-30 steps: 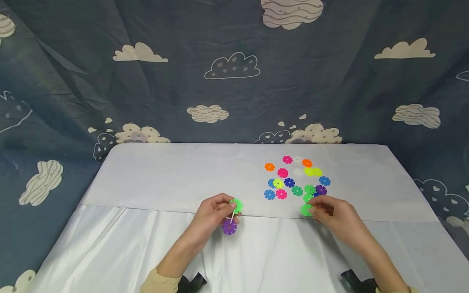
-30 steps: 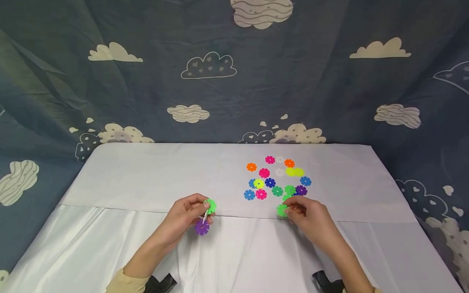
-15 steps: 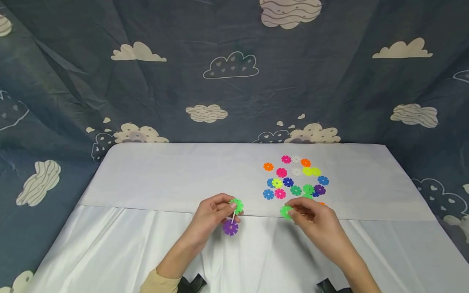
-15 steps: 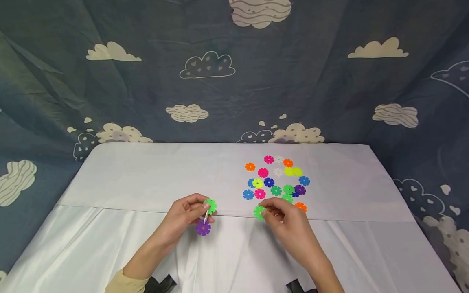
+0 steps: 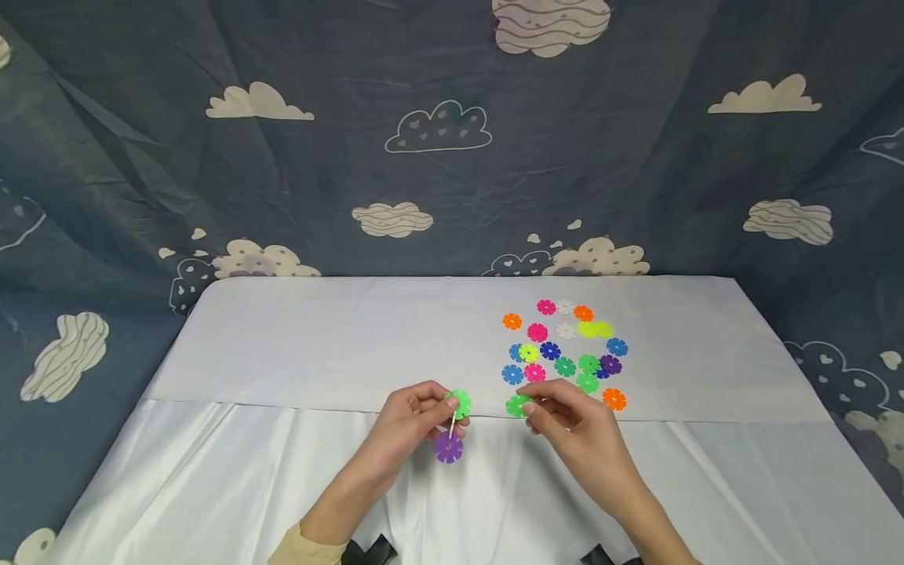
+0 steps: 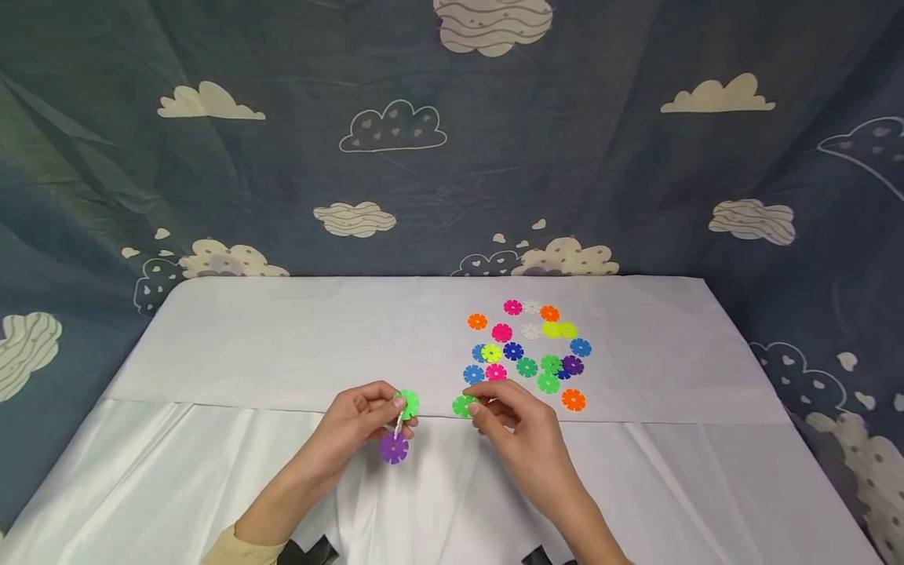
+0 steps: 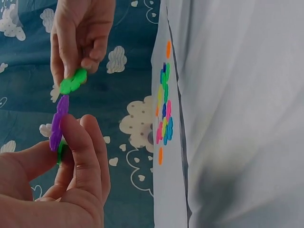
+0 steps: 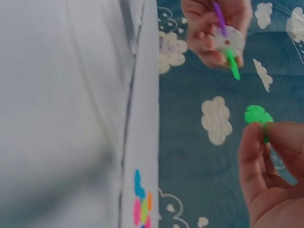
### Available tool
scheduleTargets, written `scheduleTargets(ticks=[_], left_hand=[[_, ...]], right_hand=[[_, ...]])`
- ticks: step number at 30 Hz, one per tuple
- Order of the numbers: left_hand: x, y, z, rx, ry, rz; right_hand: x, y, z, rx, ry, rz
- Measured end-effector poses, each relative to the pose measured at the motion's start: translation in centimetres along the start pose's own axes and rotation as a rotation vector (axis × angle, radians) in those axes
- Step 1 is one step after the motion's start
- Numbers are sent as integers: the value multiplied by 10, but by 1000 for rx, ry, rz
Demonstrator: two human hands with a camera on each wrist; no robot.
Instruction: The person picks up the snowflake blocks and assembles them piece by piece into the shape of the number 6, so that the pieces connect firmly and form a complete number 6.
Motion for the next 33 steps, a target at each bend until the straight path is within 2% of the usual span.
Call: scheduleTargets(ticks=[7, 17, 25, 33], left_hand=[[6, -1, 2, -6, -36, 17], [15, -3, 3, -18, -108, 54], [16, -5, 3, -30, -136, 67], [18, -8, 3, -41, -158, 87]], right_hand=[[17, 1, 3, -51, -10, -133], [27, -3, 7, -150, 7, -213], [33, -5, 7, -262, 29, -160], [35, -11, 11, -364, 82, -49]])
Point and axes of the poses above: each hand's wrist, its own z-axis away from the middle knuckle, its own x-axis out of the palm, y = z × x, the point moved 7 cm from there along -z, towards the middle knuckle, and after that the axes turned 3 degrees about y, right-handed, at the moved point
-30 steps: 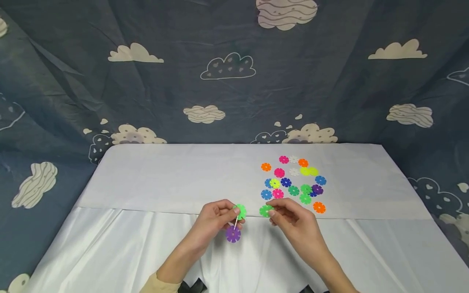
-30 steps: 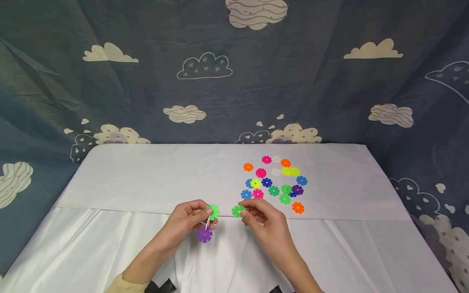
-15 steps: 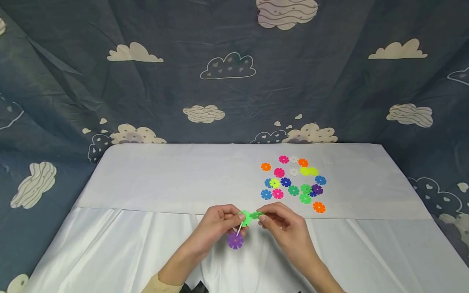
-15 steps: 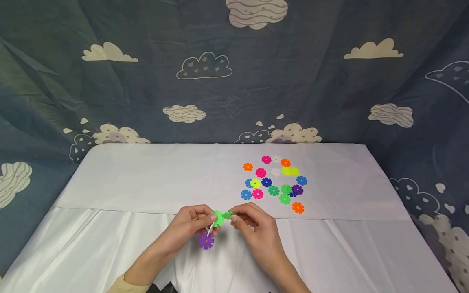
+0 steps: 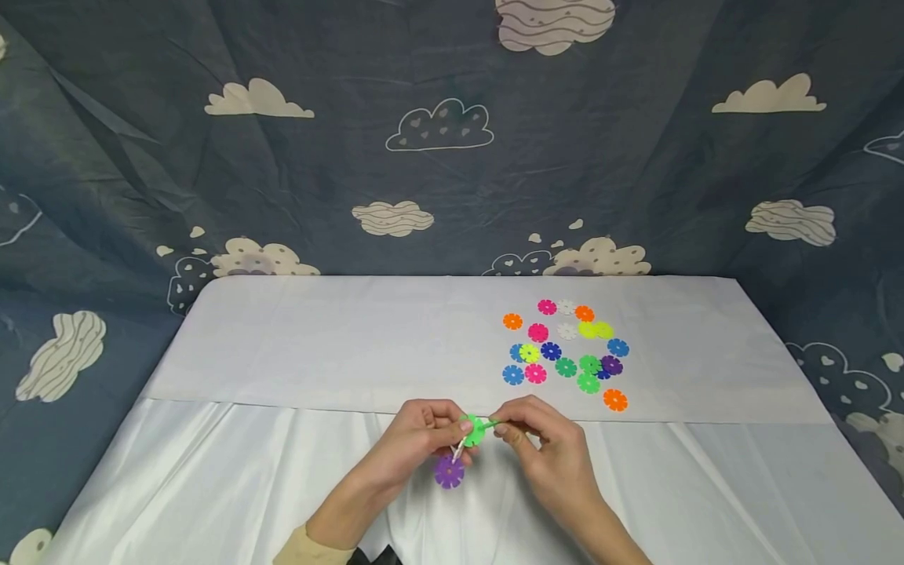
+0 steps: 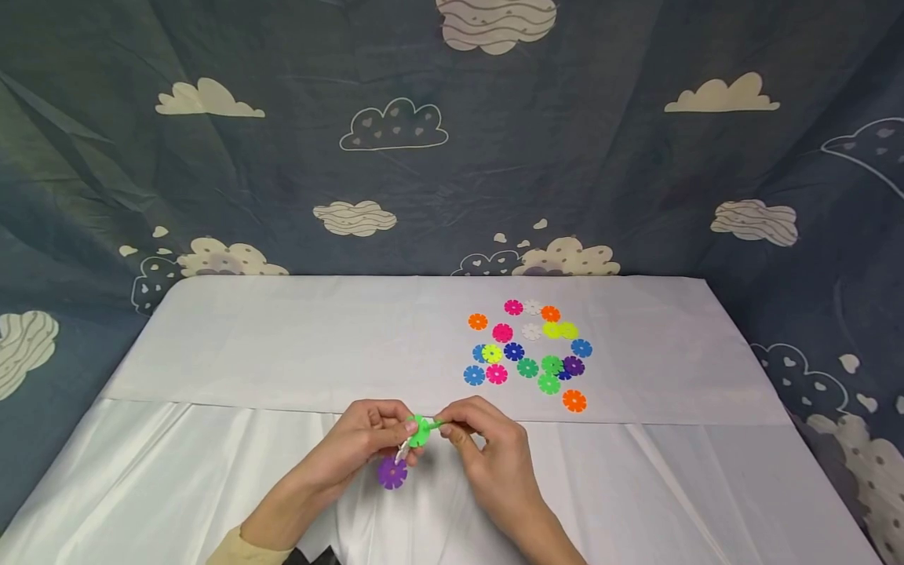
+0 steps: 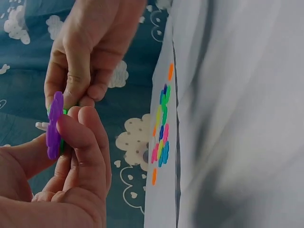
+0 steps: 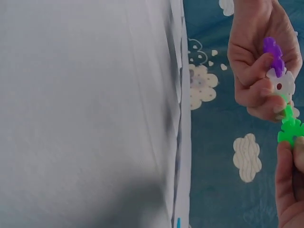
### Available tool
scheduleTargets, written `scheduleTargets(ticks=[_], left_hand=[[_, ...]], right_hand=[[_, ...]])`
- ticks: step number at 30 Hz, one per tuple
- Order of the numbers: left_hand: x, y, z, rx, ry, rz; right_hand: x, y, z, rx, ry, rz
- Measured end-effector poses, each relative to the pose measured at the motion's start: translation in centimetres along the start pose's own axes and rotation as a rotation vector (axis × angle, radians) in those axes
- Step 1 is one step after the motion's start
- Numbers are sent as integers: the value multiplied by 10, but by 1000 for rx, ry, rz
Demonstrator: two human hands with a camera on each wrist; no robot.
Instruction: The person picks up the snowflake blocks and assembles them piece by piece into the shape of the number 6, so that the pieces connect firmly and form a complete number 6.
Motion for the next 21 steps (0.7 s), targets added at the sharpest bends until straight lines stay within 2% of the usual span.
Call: scheduleTargets(ticks=[8, 12, 17, 21], left_hand=[[0, 0, -1, 9, 72, -18], [-1, -1, -2, 4, 87, -18], [-8, -1, -4, 8, 109, -35], [-17, 1, -4, 13, 150, -39]], right_hand=[[3, -1, 2, -30, 30, -5], [2, 9, 0, 74, -7, -13], [-5, 26, -1, 228, -55, 75], [-14, 35, -2, 301, -53, 132]])
Point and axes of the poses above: each hand's wrist, its own z-axis away from the middle knuckle, its own x-axis out of the palm, y = z × x, the point moved 7 cm from there along -z, towards the middle knuckle, and after that the axes turned 3 degrees about y, right-handed, at the moved point
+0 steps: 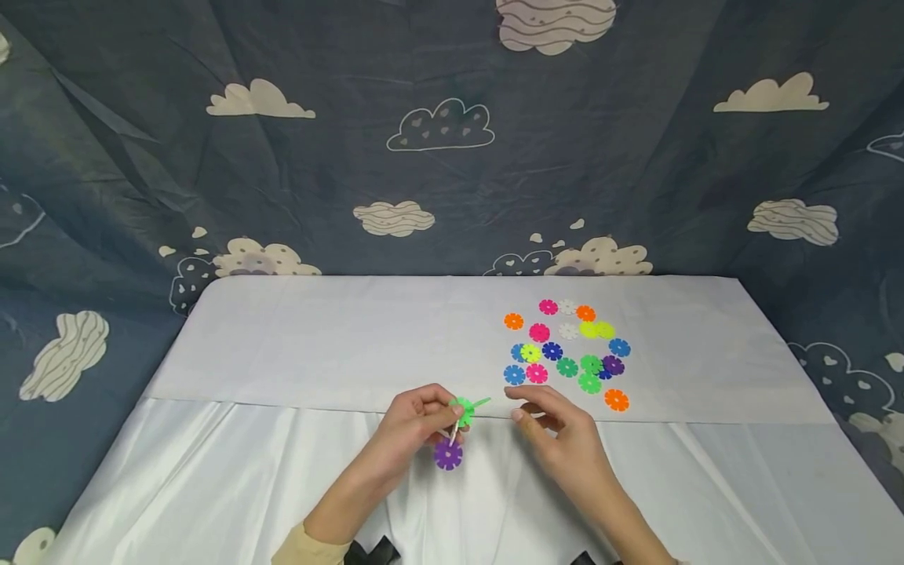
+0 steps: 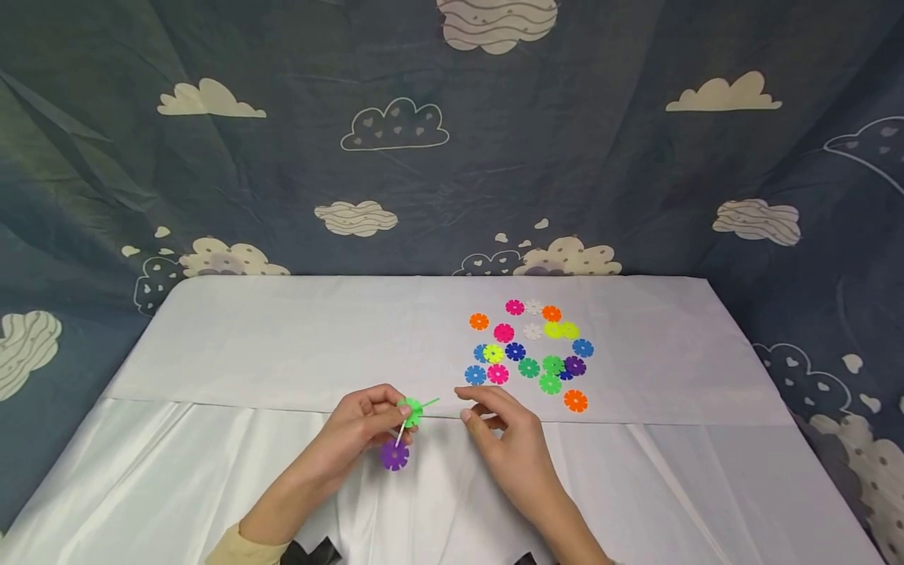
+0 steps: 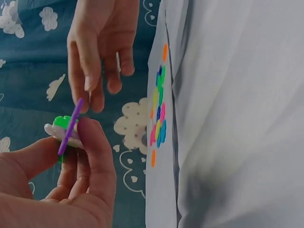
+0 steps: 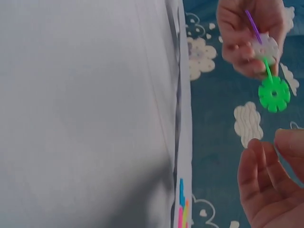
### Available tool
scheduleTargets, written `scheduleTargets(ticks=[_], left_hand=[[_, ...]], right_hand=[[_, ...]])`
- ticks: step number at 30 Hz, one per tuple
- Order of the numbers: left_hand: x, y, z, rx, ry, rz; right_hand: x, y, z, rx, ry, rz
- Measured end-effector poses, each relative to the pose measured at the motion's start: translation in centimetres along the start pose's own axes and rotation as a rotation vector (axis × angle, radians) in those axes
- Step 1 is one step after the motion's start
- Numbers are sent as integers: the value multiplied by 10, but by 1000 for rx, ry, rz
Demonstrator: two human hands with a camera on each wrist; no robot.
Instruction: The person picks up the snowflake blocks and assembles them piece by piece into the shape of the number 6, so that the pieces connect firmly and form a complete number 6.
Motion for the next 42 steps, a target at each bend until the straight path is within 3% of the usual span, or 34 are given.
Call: scheduleTargets(ticks=[10, 15, 23, 27, 33, 42], left_hand=[[-18, 7, 0, 36, 134, -5], [-19, 8, -1, 31, 123, 26], [-22, 10, -2, 43, 136, 57], [-23, 11, -2, 48, 143, 62], [-24, 12, -2, 53, 137, 62], [-24, 11, -4, 33, 128, 92]], right_hand=[[-20, 8, -7, 67, 9, 27], [-36, 14, -12, 86, 16, 56], [-71, 32, -21, 122, 29, 229], [-87, 46, -28, 131, -26, 350], [-105, 72, -40, 151, -160, 449], [-110, 110, -48, 149, -337, 406]])
Point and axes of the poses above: each hand's wrist, its own z-axis away from the middle knuckle, its own x-axis out of the palm, y = z × x, the point moved 7 cm from there along -z, towards the middle knuckle, and after that the axes turned 3 degrees about y, right-handed, at the moved point
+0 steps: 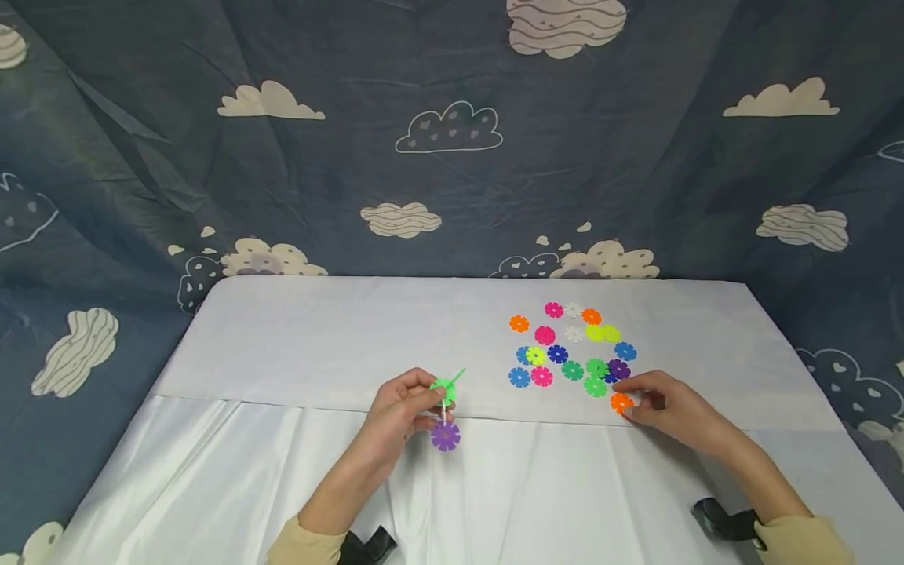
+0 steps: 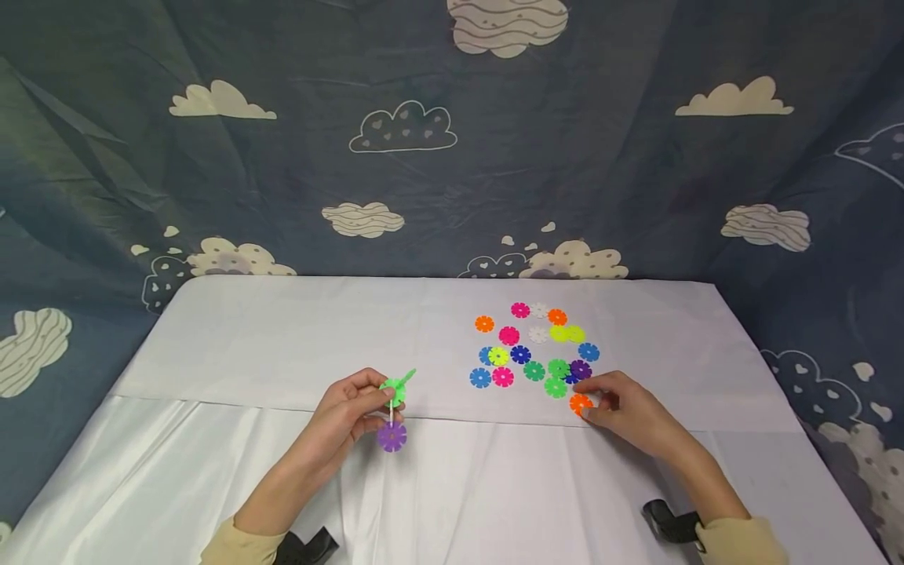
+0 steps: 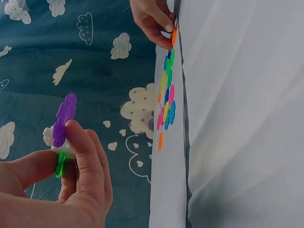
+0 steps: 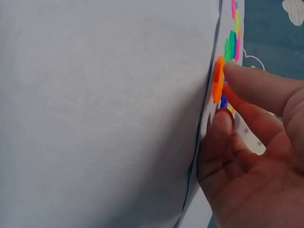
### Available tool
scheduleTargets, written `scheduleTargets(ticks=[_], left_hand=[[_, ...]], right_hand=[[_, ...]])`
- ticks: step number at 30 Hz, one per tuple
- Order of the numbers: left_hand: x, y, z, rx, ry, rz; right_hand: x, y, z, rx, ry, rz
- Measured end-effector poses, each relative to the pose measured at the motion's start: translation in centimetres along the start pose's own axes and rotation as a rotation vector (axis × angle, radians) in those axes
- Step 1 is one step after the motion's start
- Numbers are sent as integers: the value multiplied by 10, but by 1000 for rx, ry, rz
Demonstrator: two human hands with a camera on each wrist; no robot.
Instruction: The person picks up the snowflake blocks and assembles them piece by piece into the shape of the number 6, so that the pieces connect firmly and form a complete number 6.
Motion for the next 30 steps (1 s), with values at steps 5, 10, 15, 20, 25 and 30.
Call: scheduleTargets(ticks=[5, 10, 15, 20, 25, 30], left_hand=[[-1, 1, 0, -2, -9, -5], [0, 2, 0, 5, -13, -18], [1, 3, 1, 11, -32, -30], [2, 2, 1, 8, -29, -36], [1, 1, 2, 10, -36, -37], [1, 3, 2, 19, -47, -42]], right_hand=[[4, -1, -4, -5, -3, 48], [5, -10, -7, 14, -12, 110], [6, -25, -7, -12, 4, 120], [4, -41, -6, -69, 100, 109], [5, -52, -5, -59, 176, 45], [6, -68, -2, -52, 239, -51]])
Point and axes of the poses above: each hand's wrist, its own z-axis away from the middle knuckle, its own x-axis out of the palm, y = z × x, the point moved 7 cm from there along -z, towards the middle knuckle, and after that the axes turned 3 degrees about y, right-handed, at the moved point
